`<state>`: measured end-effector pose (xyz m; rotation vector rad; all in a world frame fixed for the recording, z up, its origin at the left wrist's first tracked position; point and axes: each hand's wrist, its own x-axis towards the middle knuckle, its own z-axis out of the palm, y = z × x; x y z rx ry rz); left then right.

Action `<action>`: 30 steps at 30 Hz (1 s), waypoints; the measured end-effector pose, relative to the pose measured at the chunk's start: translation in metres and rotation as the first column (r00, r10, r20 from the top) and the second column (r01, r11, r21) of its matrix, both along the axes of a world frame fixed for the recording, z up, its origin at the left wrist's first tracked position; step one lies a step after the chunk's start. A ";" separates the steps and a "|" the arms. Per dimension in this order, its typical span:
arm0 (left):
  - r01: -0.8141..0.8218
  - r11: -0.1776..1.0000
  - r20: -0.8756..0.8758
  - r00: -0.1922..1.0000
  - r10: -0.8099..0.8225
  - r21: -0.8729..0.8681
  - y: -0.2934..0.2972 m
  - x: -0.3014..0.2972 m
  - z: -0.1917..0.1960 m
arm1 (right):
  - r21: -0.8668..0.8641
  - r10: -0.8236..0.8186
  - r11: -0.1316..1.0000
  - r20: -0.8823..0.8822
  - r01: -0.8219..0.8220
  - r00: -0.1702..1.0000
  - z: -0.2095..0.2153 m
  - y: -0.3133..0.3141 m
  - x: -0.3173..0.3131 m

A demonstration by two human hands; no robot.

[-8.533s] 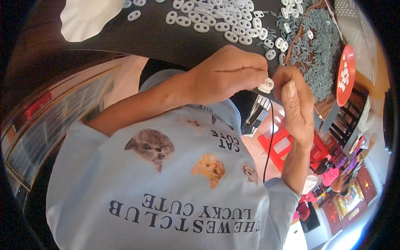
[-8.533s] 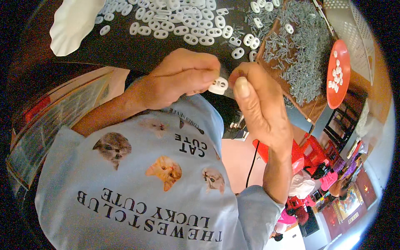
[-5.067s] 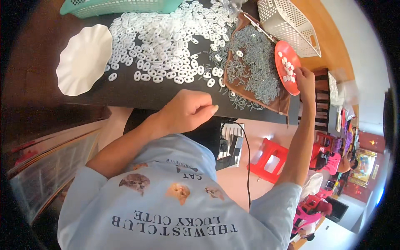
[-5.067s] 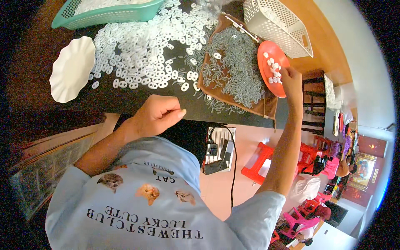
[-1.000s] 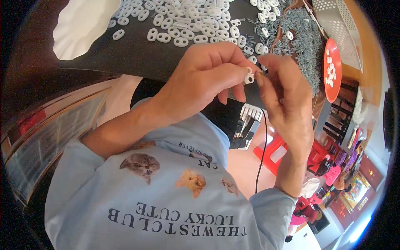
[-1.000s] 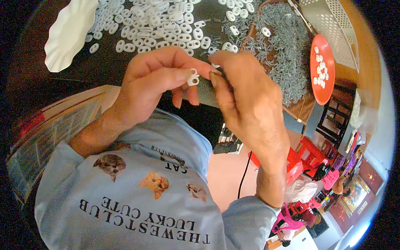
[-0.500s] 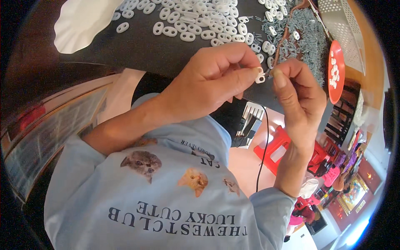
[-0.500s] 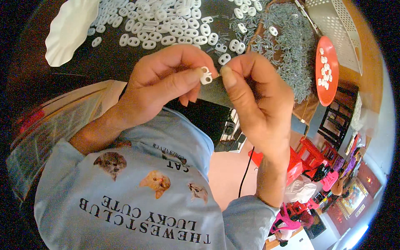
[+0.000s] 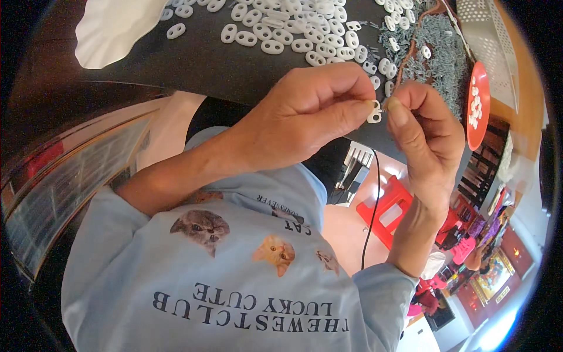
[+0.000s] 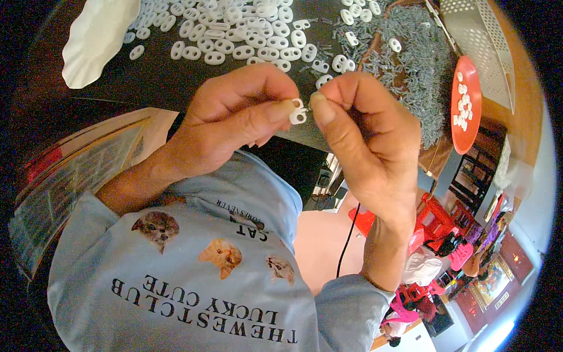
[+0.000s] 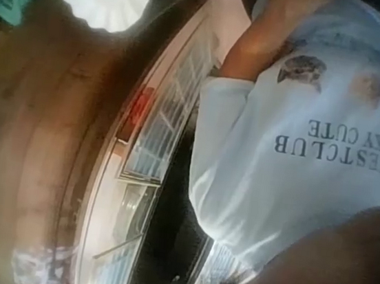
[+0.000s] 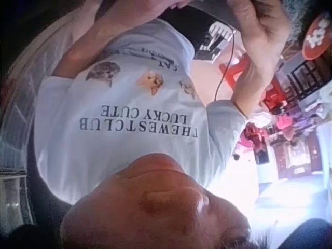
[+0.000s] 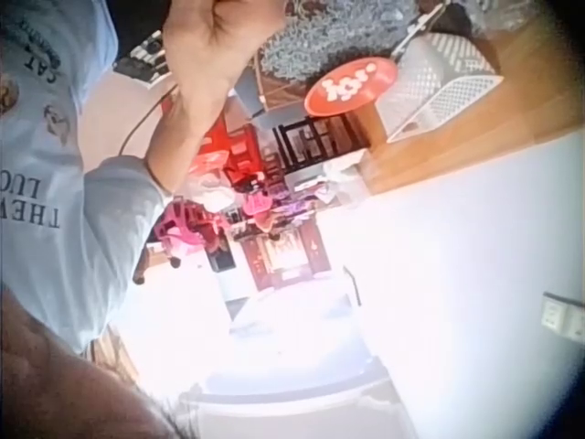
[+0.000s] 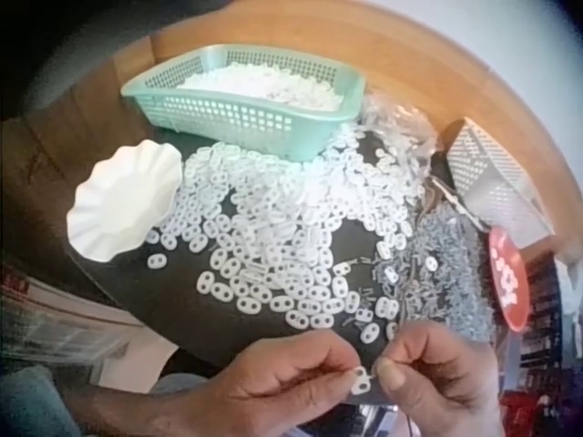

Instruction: Assembling small white plastic components by inserting tiny metal springs into them.

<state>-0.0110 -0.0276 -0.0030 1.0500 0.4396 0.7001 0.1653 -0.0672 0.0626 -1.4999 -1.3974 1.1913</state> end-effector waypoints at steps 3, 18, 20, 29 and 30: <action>0.008 1.000 0.018 1.000 -0.008 -0.018 0.000 0.001 0.000 | -0.008 -0.016 1.000 -0.007 0.016 1.000 -0.001 0.000 -0.002; -0.017 1.000 0.049 0.999 0.016 0.018 -0.002 0.006 -0.011 | -0.016 -0.049 0.999 0.014 0.049 0.999 -0.010 0.000 -0.002; -0.020 0.999 0.055 0.998 0.019 0.026 -0.001 0.006 -0.011 | -0.010 -0.047 0.999 0.013 0.047 0.999 -0.011 0.001 -0.003; -0.022 0.999 0.073 0.997 0.025 -0.035 -0.004 0.006 -0.015 | 0.003 -0.022 1.000 0.057 0.022 0.998 -0.017 0.001 -0.005; -0.033 0.999 0.063 0.997 0.036 -0.034 -0.005 0.006 -0.015 | 0.015 -0.017 1.000 0.068 0.016 0.998 -0.018 0.001 -0.006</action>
